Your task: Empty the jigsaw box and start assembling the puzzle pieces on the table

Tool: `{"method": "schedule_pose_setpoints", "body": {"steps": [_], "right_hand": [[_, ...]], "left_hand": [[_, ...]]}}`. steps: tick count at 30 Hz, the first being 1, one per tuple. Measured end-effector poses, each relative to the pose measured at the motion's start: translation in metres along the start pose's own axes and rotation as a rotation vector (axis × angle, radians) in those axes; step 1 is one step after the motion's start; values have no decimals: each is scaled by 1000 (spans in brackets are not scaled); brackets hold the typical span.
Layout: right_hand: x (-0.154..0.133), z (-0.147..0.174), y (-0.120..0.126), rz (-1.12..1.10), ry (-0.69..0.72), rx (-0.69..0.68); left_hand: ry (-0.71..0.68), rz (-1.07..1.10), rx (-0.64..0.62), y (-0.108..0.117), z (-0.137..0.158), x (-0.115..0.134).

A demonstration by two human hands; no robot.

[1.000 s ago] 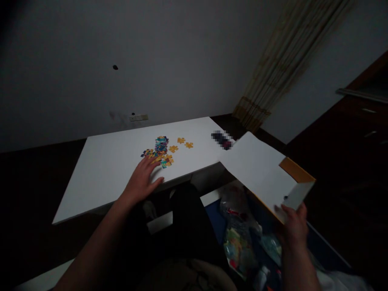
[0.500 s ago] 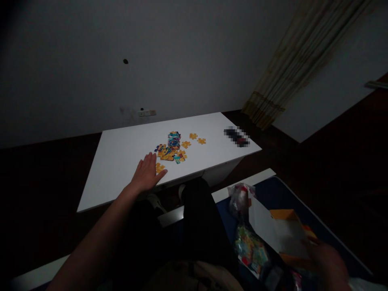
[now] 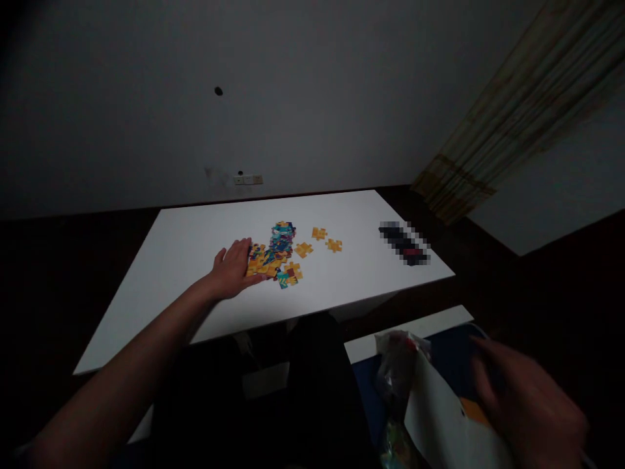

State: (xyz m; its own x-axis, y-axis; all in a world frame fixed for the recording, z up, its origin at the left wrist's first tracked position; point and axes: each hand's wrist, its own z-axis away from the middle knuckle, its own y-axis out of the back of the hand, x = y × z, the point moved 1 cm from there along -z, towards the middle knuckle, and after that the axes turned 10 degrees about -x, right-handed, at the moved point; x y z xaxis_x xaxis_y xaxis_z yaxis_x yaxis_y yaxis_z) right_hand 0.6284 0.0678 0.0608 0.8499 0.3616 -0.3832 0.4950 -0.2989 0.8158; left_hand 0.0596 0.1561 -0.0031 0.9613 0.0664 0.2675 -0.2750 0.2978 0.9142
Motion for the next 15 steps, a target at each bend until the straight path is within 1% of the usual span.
{"method": "schedule_pose_setpoints", "body": {"steps": [1,2,3,4,6,7,8,10,11,12,15], "right_hand": [[-13,-16,-16,9,130,-29],[-29,-34,-36,-42,280,-110],[-44,-54,-57,-106,358,-207],[-59,-76,-80,-149,411,-273],[-83,-121,-129,-110,409,-422],[-92,-143,-153,-62,384,-477],[-99,-163,-176,-16,351,-528],[-110,-199,-215,66,306,-599],[-115,-214,-231,86,312,-620],[-120,-229,-244,83,356,-637],[-141,-271,-270,64,534,-653]], "left_hand": [[-13,-2,-20,5,-6,-2],[-33,-6,-43,10,-11,-4],[-57,-12,-67,15,-17,-6],[-92,-18,-79,21,-22,-8],[-143,-35,-141,32,-33,-14],[-170,-32,-146,37,-39,-17],[-190,-27,-173,41,-46,-20],[-226,-9,-176,46,-58,-25],[-244,2,-159,47,-63,-27],[-265,17,-129,47,-67,-29],[-339,91,0,41,-72,-32]]}}
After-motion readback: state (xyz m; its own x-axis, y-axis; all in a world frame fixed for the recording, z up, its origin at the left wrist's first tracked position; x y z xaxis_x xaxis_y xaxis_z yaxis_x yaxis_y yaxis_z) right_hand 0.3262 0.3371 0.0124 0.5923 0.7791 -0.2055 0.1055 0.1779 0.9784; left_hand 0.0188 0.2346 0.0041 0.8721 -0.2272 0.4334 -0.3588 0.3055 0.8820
